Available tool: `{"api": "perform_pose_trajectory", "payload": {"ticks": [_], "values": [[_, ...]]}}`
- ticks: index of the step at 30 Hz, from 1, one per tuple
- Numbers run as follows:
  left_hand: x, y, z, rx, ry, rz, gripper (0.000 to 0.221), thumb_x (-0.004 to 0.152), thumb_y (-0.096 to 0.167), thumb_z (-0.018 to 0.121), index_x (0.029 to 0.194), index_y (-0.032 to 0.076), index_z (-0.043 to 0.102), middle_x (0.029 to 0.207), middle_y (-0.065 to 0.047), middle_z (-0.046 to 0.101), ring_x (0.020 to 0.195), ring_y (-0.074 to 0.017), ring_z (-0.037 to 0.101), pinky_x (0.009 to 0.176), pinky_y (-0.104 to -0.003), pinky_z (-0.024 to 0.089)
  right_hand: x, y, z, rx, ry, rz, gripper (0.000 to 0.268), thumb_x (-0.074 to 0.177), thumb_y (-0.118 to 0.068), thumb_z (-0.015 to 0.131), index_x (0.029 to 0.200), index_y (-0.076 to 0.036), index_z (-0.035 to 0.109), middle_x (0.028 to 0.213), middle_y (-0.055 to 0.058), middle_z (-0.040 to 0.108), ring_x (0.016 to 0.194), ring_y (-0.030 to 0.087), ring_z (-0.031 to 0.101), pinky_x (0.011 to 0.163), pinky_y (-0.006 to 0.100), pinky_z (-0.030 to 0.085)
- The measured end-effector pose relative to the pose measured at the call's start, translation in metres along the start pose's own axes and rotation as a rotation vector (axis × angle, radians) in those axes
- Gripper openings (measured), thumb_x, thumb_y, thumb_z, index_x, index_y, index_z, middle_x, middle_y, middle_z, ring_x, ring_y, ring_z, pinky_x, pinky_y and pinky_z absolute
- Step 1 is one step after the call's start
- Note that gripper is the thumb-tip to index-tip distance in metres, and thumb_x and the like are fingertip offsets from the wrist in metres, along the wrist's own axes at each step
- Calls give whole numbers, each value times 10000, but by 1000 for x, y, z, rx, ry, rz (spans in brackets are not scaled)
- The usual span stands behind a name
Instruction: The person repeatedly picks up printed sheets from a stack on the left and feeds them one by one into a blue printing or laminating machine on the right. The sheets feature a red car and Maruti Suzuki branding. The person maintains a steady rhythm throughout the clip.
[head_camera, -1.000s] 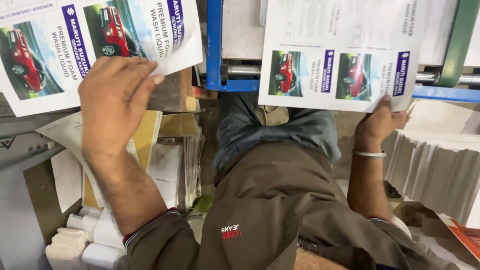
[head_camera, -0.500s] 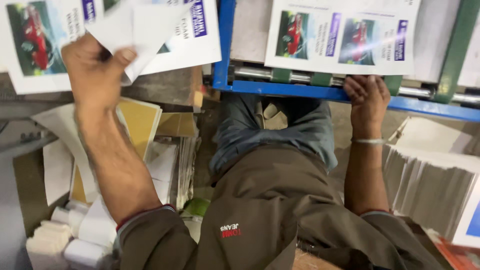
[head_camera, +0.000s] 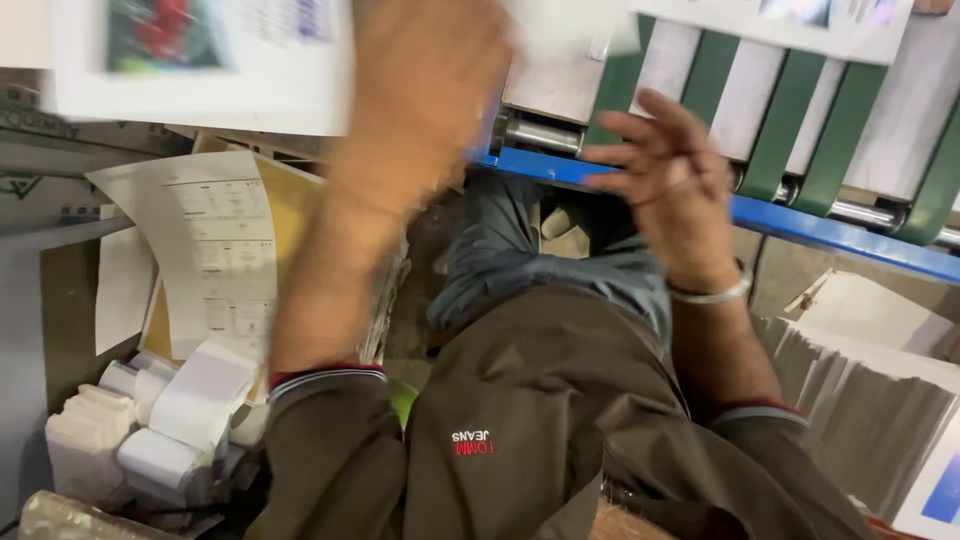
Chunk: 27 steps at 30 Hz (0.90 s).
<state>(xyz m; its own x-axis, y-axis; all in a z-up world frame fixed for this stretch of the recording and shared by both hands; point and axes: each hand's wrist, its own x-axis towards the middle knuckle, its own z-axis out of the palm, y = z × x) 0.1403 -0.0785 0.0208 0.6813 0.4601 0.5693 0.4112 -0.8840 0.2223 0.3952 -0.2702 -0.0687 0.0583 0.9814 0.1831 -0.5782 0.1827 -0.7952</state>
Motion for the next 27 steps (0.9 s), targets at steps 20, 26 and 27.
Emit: {"api": "perform_pose_trajectory", "payload": {"ticks": [20,26,27], "values": [[-64,9,-54,352,-212,-92,148,1133,22,663,1260,-53,648,1253,-193,708,1216,-315,681,1151,-443,513,-107,8,-197,-344,1015,-414,237,1046,77,505,1277,121,536,1258,262,681,1151,327,709,1048,421,622],[-72,8,-44,269,-208,-97,330,1005,-61,635,1335,-81,627,1398,-197,602,1314,-332,613,1200,-447,519,-138,32,-170,-457,1162,-458,303,1011,83,487,1310,103,535,1342,254,649,1213,293,698,1106,401,574],[-72,9,-46,284,-205,-106,348,1002,-65,641,1349,-82,624,1434,-200,577,1332,-331,603,1214,-444,515,-141,39,-168,-452,1168,-465,297,1020,83,490,1314,105,526,1337,249,644,1207,287,687,1100,399,567]]}}
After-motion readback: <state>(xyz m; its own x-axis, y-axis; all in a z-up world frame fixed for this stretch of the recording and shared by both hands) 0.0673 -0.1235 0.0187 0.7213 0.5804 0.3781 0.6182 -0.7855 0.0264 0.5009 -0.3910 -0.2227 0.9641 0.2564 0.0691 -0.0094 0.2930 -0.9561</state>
